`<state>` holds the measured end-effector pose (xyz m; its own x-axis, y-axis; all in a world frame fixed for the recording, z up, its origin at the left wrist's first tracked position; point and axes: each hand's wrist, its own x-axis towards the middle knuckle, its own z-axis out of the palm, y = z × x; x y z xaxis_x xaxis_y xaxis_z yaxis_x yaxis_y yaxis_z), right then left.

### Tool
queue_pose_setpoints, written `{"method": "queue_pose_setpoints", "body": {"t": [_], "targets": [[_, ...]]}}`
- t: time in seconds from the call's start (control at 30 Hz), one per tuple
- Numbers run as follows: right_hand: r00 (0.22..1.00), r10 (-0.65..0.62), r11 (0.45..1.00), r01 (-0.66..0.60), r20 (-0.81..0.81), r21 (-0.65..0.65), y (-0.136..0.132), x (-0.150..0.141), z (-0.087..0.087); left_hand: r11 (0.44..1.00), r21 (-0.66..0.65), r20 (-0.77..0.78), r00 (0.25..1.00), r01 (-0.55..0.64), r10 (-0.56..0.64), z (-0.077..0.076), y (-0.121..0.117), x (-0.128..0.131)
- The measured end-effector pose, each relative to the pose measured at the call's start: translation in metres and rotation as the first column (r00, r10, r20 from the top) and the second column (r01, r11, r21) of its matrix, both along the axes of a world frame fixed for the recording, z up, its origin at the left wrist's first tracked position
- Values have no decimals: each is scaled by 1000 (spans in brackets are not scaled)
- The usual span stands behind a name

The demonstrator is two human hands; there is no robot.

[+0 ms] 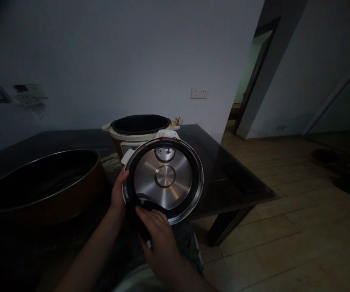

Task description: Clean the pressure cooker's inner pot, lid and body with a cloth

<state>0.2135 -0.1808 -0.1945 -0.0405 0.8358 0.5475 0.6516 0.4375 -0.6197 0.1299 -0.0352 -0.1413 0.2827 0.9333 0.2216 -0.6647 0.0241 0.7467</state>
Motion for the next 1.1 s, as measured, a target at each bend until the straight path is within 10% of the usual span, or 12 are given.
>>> {"method": "queue_pose_setpoints", "body": {"t": [0.4, 0.87, 1.1], "targets": [[863, -110, 994, 88, 493, 68, -31, 109, -25, 996, -87, 32, 999, 3, 0, -2, -1, -1], [1000, 25, 995, -24, -11, 95, 22, -10, 15, 989, -92, -37, 993, -115, 111, -3, 5, -1], [976, 92, 991, -108, 199, 75, 14, 10, -7, 996, -81, -1, 999, -45, 45, 0, 3, -3]]}}
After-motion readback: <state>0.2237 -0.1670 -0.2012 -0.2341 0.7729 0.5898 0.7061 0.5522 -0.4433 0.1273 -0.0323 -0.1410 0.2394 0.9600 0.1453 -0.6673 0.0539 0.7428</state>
